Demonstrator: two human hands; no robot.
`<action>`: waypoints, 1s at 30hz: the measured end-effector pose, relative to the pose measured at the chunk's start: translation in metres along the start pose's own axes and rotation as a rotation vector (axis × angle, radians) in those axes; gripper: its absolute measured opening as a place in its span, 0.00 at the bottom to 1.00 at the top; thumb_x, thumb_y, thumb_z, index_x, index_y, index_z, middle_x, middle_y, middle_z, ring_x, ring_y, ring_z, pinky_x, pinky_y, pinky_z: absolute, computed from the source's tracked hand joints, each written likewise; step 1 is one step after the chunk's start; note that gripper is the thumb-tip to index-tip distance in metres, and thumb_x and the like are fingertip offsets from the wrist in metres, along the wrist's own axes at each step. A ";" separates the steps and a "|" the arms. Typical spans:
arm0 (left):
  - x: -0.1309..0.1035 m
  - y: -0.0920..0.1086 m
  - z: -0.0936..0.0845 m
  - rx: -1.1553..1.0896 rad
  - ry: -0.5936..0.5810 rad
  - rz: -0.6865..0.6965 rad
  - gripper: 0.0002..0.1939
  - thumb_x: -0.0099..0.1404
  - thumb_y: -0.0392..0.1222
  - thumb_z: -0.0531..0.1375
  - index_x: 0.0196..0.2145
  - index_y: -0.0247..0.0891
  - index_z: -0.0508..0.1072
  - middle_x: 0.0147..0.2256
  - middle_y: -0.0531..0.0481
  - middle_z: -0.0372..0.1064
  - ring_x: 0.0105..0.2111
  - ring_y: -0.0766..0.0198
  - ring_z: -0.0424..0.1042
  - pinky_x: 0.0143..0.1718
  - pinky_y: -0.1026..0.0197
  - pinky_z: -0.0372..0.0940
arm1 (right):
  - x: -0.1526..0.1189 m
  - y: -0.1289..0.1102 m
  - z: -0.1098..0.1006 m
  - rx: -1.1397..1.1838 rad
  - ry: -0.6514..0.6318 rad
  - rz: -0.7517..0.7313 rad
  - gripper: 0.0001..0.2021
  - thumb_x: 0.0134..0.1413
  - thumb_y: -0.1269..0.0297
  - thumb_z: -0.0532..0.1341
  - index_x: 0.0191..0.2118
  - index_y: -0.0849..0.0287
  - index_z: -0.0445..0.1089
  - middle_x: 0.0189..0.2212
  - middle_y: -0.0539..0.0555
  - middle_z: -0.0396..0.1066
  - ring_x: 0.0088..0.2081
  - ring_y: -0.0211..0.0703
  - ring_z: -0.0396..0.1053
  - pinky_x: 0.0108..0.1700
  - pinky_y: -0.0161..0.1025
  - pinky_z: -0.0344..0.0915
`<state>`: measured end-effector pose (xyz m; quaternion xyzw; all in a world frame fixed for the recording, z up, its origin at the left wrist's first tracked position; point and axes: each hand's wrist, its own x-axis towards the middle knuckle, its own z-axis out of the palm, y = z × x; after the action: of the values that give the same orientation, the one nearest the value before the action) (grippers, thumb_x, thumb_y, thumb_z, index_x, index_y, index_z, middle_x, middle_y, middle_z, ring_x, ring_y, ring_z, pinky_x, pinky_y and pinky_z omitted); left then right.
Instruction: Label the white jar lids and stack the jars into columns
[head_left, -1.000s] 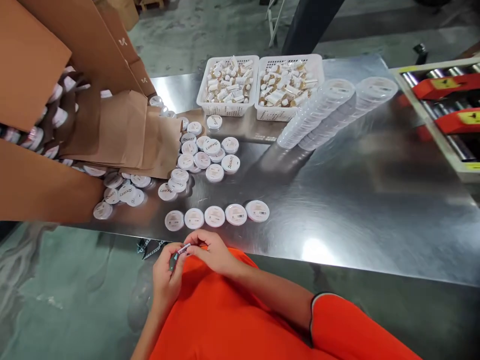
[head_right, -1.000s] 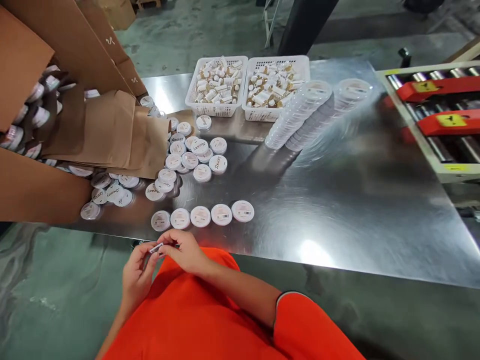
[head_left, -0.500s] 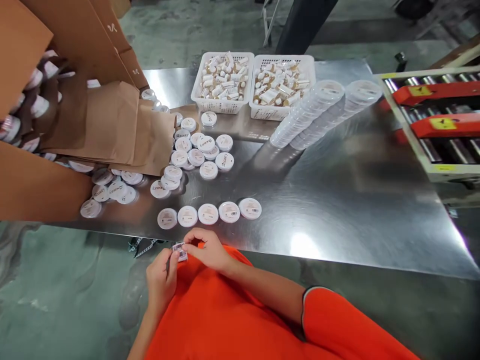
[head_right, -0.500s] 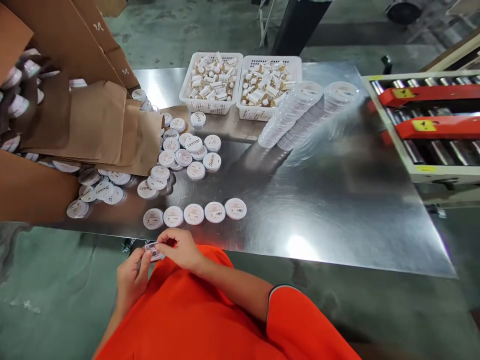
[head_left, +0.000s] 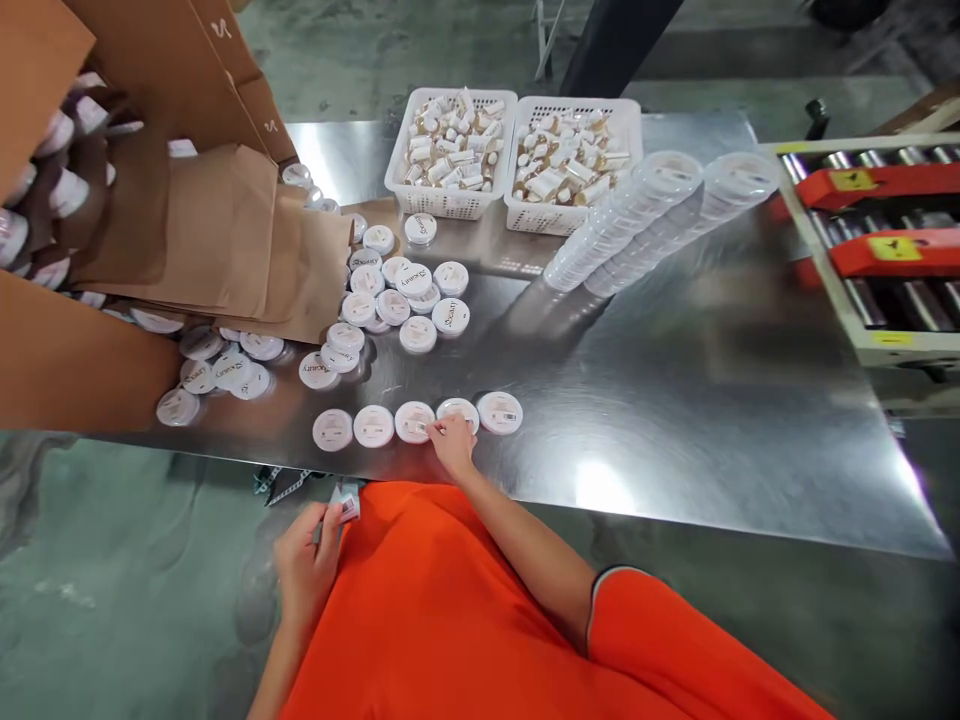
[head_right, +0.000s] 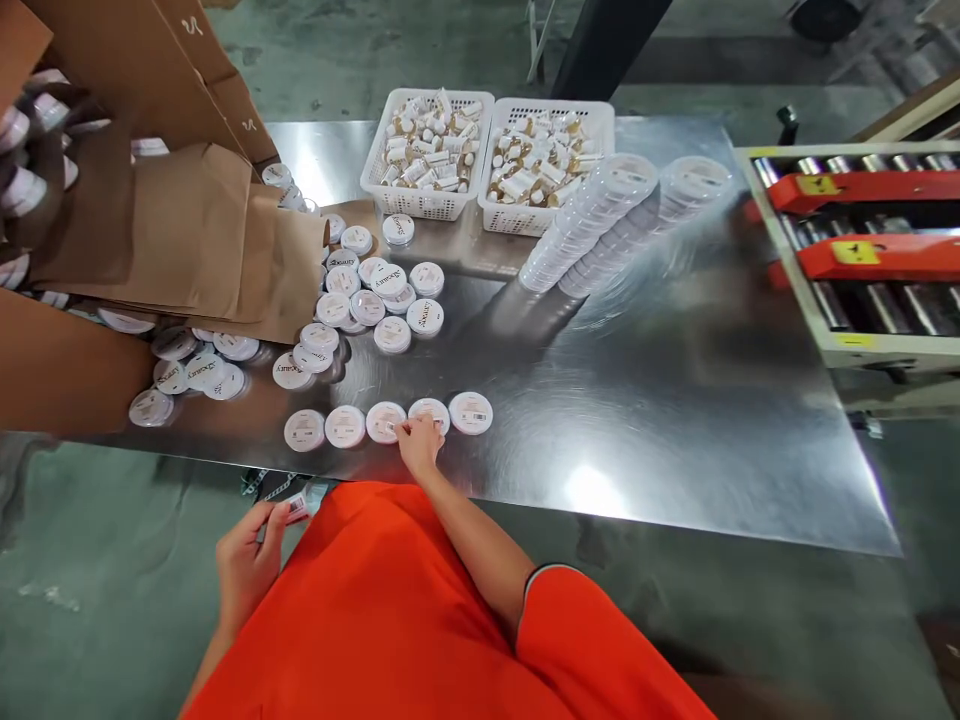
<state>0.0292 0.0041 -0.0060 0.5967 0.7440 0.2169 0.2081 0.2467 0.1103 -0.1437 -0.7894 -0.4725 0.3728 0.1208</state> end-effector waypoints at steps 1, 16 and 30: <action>0.000 -0.001 0.001 0.006 -0.004 0.001 0.20 0.66 0.51 0.52 0.24 0.39 0.75 0.21 0.52 0.74 0.19 0.68 0.68 0.21 0.68 0.57 | -0.002 -0.001 0.002 -0.018 -0.012 0.014 0.11 0.56 0.60 0.58 0.30 0.57 0.76 0.46 0.57 0.68 0.48 0.52 0.61 0.48 0.45 0.56; -0.002 0.000 0.003 -0.014 -0.021 0.018 0.19 0.66 0.50 0.52 0.24 0.39 0.75 0.21 0.52 0.74 0.20 0.68 0.69 0.21 0.68 0.57 | -0.001 -0.011 0.003 -0.082 -0.018 0.001 0.11 0.58 0.63 0.58 0.30 0.61 0.75 0.42 0.58 0.67 0.48 0.50 0.61 0.48 0.45 0.55; -0.002 0.001 0.003 -0.023 -0.011 0.001 0.19 0.65 0.51 0.53 0.24 0.40 0.75 0.19 0.53 0.72 0.17 0.68 0.66 0.19 0.68 0.56 | 0.008 -0.008 0.003 -0.410 -0.050 -0.161 0.16 0.59 0.53 0.57 0.35 0.60 0.74 0.45 0.62 0.69 0.47 0.54 0.65 0.48 0.48 0.55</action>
<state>0.0318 0.0021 -0.0076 0.5957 0.7402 0.2221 0.2189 0.2417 0.1210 -0.1454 -0.7477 -0.6027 0.2776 -0.0245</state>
